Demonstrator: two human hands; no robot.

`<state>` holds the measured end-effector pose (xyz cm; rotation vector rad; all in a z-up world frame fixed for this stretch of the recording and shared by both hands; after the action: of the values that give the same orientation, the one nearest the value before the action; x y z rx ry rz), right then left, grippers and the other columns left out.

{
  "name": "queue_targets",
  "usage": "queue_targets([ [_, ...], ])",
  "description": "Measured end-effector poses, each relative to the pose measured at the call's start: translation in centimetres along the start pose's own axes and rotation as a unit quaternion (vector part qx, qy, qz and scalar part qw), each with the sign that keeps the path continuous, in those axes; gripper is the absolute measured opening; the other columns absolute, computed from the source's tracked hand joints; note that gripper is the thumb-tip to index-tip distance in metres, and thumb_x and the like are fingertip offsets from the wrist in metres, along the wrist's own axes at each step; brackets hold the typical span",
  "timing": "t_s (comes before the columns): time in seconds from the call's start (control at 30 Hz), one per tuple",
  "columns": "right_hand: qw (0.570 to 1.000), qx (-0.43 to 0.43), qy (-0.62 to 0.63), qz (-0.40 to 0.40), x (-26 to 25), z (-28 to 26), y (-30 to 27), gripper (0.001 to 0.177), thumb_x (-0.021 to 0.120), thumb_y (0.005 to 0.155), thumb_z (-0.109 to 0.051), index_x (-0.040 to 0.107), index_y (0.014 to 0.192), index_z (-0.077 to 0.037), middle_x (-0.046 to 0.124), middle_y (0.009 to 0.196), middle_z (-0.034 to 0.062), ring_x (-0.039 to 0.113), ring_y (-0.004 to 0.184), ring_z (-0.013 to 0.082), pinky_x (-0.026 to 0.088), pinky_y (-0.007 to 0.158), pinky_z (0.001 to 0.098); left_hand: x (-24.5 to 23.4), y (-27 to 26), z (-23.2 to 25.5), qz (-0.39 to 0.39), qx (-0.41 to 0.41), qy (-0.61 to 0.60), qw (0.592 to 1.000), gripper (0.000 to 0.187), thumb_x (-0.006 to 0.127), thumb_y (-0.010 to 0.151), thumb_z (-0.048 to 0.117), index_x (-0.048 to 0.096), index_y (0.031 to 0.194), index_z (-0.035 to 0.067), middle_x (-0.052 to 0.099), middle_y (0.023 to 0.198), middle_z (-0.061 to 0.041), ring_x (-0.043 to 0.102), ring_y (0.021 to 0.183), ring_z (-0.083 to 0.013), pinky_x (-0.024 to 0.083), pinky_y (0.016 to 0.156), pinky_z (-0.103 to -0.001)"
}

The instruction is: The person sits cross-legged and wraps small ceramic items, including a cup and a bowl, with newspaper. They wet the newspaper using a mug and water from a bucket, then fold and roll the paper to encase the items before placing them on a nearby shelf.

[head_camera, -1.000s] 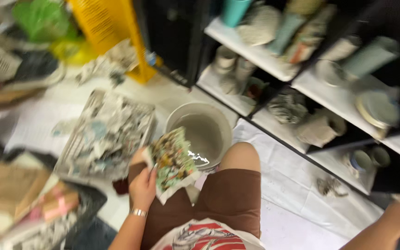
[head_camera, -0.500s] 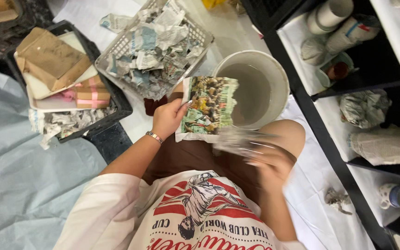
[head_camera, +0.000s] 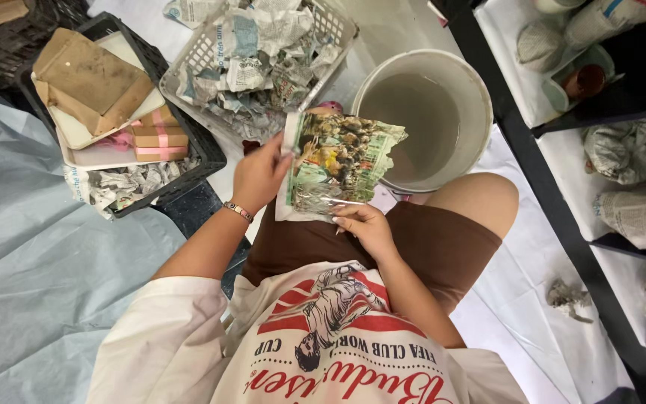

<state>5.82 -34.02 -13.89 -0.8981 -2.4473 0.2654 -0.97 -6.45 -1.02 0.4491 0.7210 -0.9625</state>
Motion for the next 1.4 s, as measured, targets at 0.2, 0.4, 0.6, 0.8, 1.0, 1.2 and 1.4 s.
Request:
queue_targets([
  [0.2,0.999,-0.025,-0.035,-0.010,-0.1,1.1,-0.2,0.011,0.074,0.091,-0.002,0.073,0.101,0.002,0.072,0.122,0.0118,0.069,0.083,0.0149,0.058,0.072,0.0278,-3.1,-0.9,4.5,-0.024,0.409,0.106,0.906,0.028,0.072,0.093,0.022,0.058,0.115,0.013,0.065,0.118,-0.006,0.063,0.114,-0.0294,0.049,0.096,-0.048],
  [0.4,0.999,0.011,0.011,0.030,0.0,0.8,0.2,0.013,0.075,0.093,0.000,0.071,0.105,0.000,0.071,0.114,0.0108,0.068,0.081,0.0156,0.057,0.075,0.0285,-1.9,-2.5,7.4,-0.190,0.419,0.187,0.868,0.079,0.082,0.075,0.044,0.054,0.144,0.015,0.057,0.142,-0.006,0.053,0.129,-0.0295,0.038,0.109,-0.049],
  [0.6,0.978,-0.162,-0.128,0.038,1.9,-5.3,-1.9,0.068,0.087,0.079,-0.011,0.052,0.138,-0.006,0.057,0.139,0.0073,0.058,0.113,0.0168,0.050,0.097,0.0322,-2.2,-1.3,7.4,-0.210,0.361,0.193,0.888,0.086,0.085,0.068,0.039,0.053,0.144,0.015,0.057,0.143,-0.007,0.054,0.129,-0.0290,0.038,0.112,-0.052],
  [0.8,0.827,-0.229,-0.499,0.119,3.4,-7.2,-2.7,0.074,0.094,0.069,-0.028,0.055,0.127,-0.005,0.055,0.136,0.0184,0.055,0.124,0.0393,0.043,0.105,0.0454,-1.9,-1.2,7.1,-0.178,0.360,0.182,0.898,0.080,0.083,0.074,0.034,0.054,0.145,0.011,0.059,0.141,-0.007,0.057,0.124,-0.0286,0.043,0.108,-0.048],
  [1.0,0.776,-0.213,-0.579,0.135,3.3,-8.1,-2.3,0.034,0.082,0.091,-0.023,0.068,0.121,-0.016,0.066,0.139,0.0003,0.060,0.128,0.0266,0.039,0.113,0.0395,-1.8,-1.1,7.1,-0.155,0.353,0.181,0.905,0.065,0.077,0.086,0.038,0.058,0.141,0.009,0.063,0.134,-0.007,0.061,0.109,-0.0281,0.048,0.092,-0.043],
  [1.2,0.788,-0.271,-0.538,0.123,4.0,-9.4,-2.6,0.049,0.081,0.079,-0.025,0.067,0.120,-0.002,0.063,0.132,0.0128,0.052,0.124,0.0354,0.031,0.107,0.0469,-2.4,-0.9,7.0,-0.161,0.340,0.150,0.914,0.067,0.079,0.085,0.044,0.059,0.139,0.009,0.065,0.131,-0.008,0.062,0.104,-0.0286,0.048,0.089,-0.043],
  [1.4,0.849,-0.265,-0.441,0.118,2.1,-8.7,-2.4,0.012,0.075,0.086,-0.010,0.075,0.099,-0.009,0.076,0.105,0.0026,0.065,0.108,0.0248,0.047,0.099,0.0377,-2.7,-1.6,7.8,-0.185,0.322,0.193,0.908,0.077,0.080,0.074,0.042,0.061,0.141,0.008,0.066,0.123,-0.009,0.063,0.103,-0.0290,0.049,0.088,-0.042],
])
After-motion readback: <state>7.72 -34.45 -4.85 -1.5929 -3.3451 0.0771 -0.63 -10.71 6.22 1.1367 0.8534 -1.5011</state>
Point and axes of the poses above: each hand's wrist, its own y-axis towards the middle knuckle, its own x-axis out of the palm, z = x × y, the point moved 1 cm from there along y, towards the middle knuckle
